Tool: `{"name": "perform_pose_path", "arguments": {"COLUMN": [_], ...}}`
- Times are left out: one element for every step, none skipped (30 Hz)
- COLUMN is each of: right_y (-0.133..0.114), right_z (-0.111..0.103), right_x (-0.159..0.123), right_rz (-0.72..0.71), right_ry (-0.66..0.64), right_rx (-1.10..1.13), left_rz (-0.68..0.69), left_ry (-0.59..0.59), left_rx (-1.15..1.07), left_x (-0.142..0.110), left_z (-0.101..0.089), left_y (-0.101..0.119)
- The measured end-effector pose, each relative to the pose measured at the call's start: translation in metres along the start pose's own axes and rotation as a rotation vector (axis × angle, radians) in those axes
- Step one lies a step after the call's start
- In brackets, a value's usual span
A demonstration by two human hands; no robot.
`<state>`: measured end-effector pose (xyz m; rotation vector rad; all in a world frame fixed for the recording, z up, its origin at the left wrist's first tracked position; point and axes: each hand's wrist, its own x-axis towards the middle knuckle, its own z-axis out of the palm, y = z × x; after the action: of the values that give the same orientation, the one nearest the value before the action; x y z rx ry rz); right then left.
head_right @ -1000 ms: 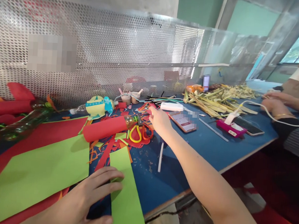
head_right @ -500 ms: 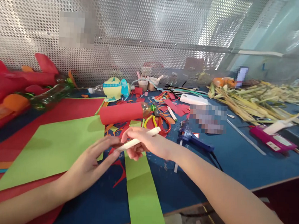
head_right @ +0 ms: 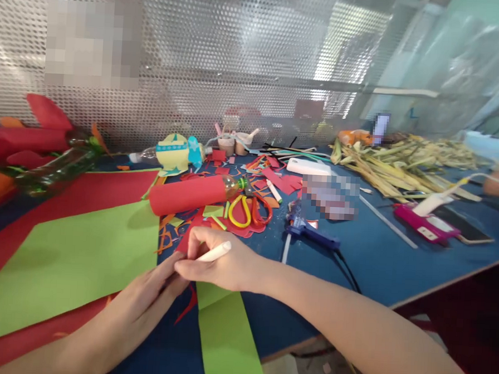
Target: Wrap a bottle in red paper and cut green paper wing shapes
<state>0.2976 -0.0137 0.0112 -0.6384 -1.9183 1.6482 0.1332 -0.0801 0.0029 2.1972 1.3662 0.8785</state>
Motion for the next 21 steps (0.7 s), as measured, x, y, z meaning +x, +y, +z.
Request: {"name": "perform_pose_path", "arguments": {"right_y": [0.000, 0.000, 0.001, 0.001, 0.001, 0.001, 0.001, 0.002, 0.002, 0.003, 0.003, 0.003, 0.002, 0.002, 0.001, 0.000, -0.001, -0.002, -0.002, -0.001, 0.000], "right_z": [0.001, 0.001, 0.001, 0.001, 0.001, 0.001, 0.000, 0.000, 0.000, 0.000, 0.000, 0.001, 0.001, 0.000, -0.001, -0.003, -0.006, -0.009, -0.013, -0.018, -0.022], "right_x": [0.001, 0.001, 0.001, 0.001, 0.002, 0.002, 0.002, 0.003, 0.003, 0.004, 0.004, 0.004, 0.004, 0.004, 0.004, 0.004, 0.005, 0.006, 0.008, 0.009, 0.011], "right_rz": [-0.018, -0.030, -0.033, -0.026, -0.013, 0.003, 0.018, 0.029, 0.034, 0.033, 0.027, 0.017, 0.006, -0.002, 0.000, 0.011, 0.024, 0.033, 0.034, 0.024, 0.012], "right_ry": [0.010, 0.024, 0.039, 0.049, 0.051, 0.046, 0.039, 0.031, 0.026, 0.025, 0.025, 0.019, 0.011, 0.003, 0.004, 0.016, 0.049, 0.104, 0.176, 0.259, 0.340], "right_rx": [0.000, -0.013, -0.031, -0.039, -0.030, -0.009, 0.017, 0.043, 0.063, 0.078, 0.090, 0.103, 0.113, 0.121, 0.132, 0.153, 0.187, 0.232, 0.284, 0.331, 0.350], "left_rz": [0.016, 0.029, 0.035, 0.031, 0.021, 0.007, -0.004, -0.011, -0.014, -0.018, -0.024, -0.036, -0.048, -0.060, -0.071, -0.080, -0.087, -0.089, -0.067, -0.011, 0.078], "left_ry": [0.000, -0.002, -0.011, -0.021, -0.032, -0.045, -0.056, -0.066, -0.076, -0.090, -0.105, -0.122, -0.141, -0.154, -0.154, -0.140, -0.114, -0.075, -0.032, 0.008, 0.036], "left_rx": [0.007, 0.013, 0.016, 0.013, 0.005, -0.005, -0.018, -0.032, -0.046, -0.057, -0.065, -0.071, -0.074, -0.075, -0.068, -0.051, -0.016, 0.039, 0.109, 0.181, 0.251], "left_x": [0.001, 0.002, 0.003, 0.004, 0.005, 0.006, 0.007, 0.007, 0.008, 0.008, 0.008, 0.009, 0.009, 0.009, 0.009, 0.009, 0.009, 0.009, 0.008, 0.006, 0.004], "left_z": [0.000, -0.001, -0.002, -0.002, -0.003, -0.003, -0.004, -0.004, -0.005, -0.005, -0.006, -0.006, -0.007, -0.007, -0.008, -0.008, -0.008, -0.008, -0.008, -0.007, -0.006], "left_y": [-0.001, -0.003, -0.003, -0.004, -0.004, -0.004, -0.004, -0.005, -0.005, -0.005, -0.006, -0.006, -0.006, -0.006, -0.006, -0.006, -0.006, -0.006, -0.006, -0.005, -0.005]}}
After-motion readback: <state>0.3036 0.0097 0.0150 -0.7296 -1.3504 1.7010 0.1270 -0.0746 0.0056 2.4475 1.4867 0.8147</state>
